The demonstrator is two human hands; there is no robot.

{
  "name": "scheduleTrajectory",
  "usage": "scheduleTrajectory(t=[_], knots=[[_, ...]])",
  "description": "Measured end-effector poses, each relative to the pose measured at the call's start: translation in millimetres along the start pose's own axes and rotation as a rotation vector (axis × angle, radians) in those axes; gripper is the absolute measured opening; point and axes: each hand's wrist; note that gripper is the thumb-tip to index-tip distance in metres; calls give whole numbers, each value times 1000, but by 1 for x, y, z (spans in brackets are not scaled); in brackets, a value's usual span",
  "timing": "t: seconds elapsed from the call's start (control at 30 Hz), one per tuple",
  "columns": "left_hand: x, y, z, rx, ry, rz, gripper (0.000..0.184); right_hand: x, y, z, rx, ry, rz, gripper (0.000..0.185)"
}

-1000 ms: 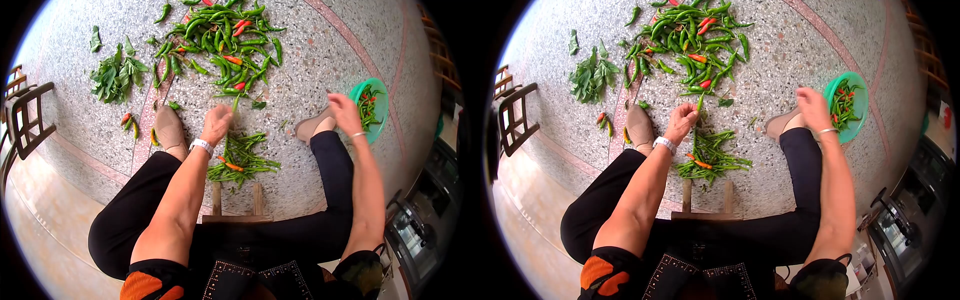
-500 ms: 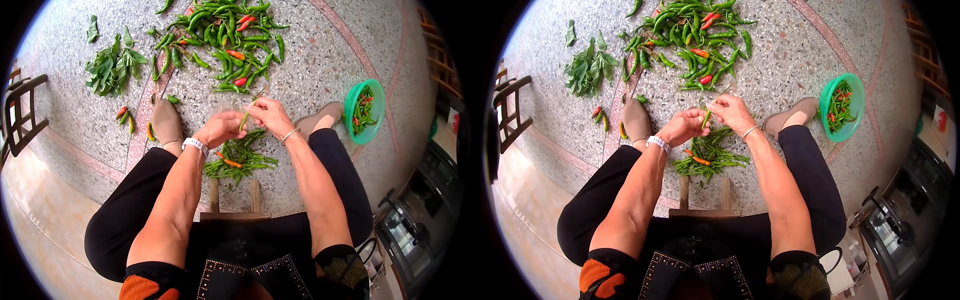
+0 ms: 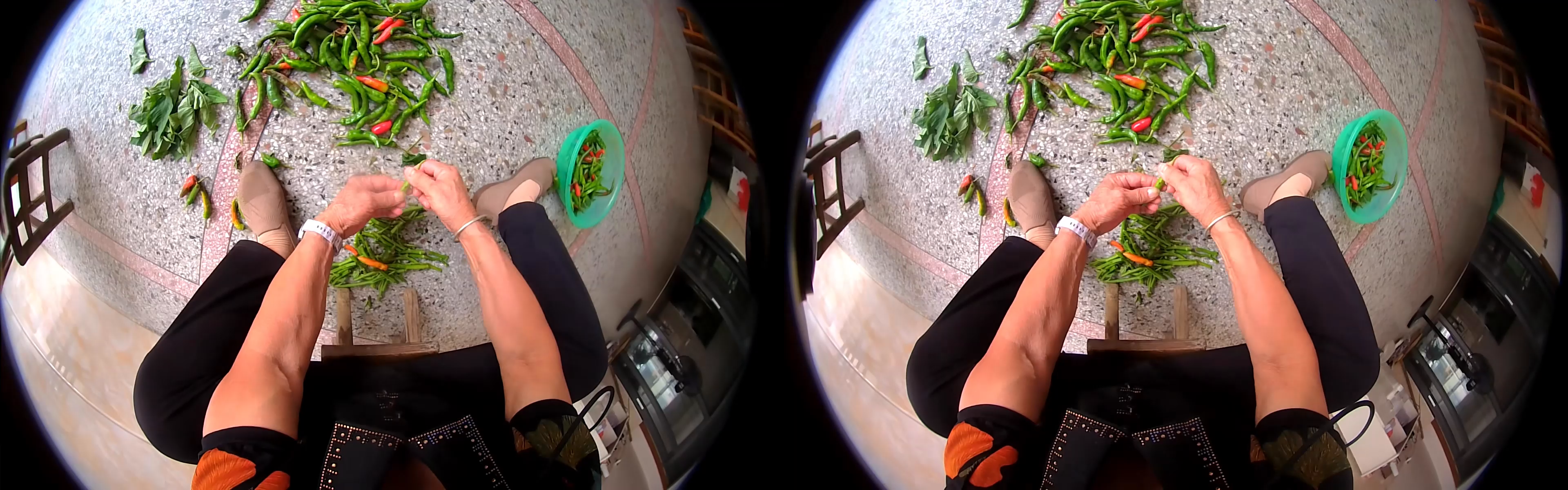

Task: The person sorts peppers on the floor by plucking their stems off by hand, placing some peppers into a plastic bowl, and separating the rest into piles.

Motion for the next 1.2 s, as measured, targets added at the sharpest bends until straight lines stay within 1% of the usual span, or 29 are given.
scheduleTrajectory(t=[0.17, 0.27, 0.37, 0.4, 0.5, 0.7, 0.8, 0.9, 0.97, 1.07, 1.1, 1.13, 1.17, 1.2], knots=[[-1, 1, 2, -6, 102, -27, 26, 3, 0, -5, 5, -113, 1, 31], [-3, 2, 1, -21, 158, -43, 25, 4, -2, -7, -18, -53, -11, 33], [-2, 2, 4, -26, 170, -31, 21, 0, -6, -9, -24, 169, 5, 32], [-1, 2, 6, -24, 168, -24, 20, -1, -7, -9, -34, 190, 3, 32], [2, 3, 13, -25, 13, 13, 22, -2, -9, -8, -51, 228, -2, 31], [10, 1, 19, -30, -175, 112, 24, -5, -11, -5, -26, 237, 9, 32], [10, -1, 16, -31, -225, 115, 24, -4, -10, -3, -30, 207, 13, 33], [9, -1, 14, -47, -235, 141, 25, -4, -11, -1, -22, 177, 2, 30], [5, -3, 6, 9, -241, 102, 27, -4, -11, -3, 14, 133, -10, 27], [1, -1, 0, 41, -295, 90, 26, -6, -11, -3, 29, -70, -15, 19], [2, -1, 0, 44, -319, 92, 26, -9, -11, -4, 49, -29, 6, 18], [3, -3, 0, 48, -265, 86, 21, -12, -11, -6, 69, 12, 24, 19], [7, -4, 2, 43, -211, 84, 20, -13, -12, -8, 86, 51, 38, 20], [10, -3, 1, 39, -158, 85, 19, -15, -11, -8, 42, 52, 72, 25]])
Point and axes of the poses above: each hand's wrist, its own y-axis towards the middle knuckle, its own x-axis out of the back of the hand, z = x × y, and after that the axes turned 14 degrees about z, right-handed
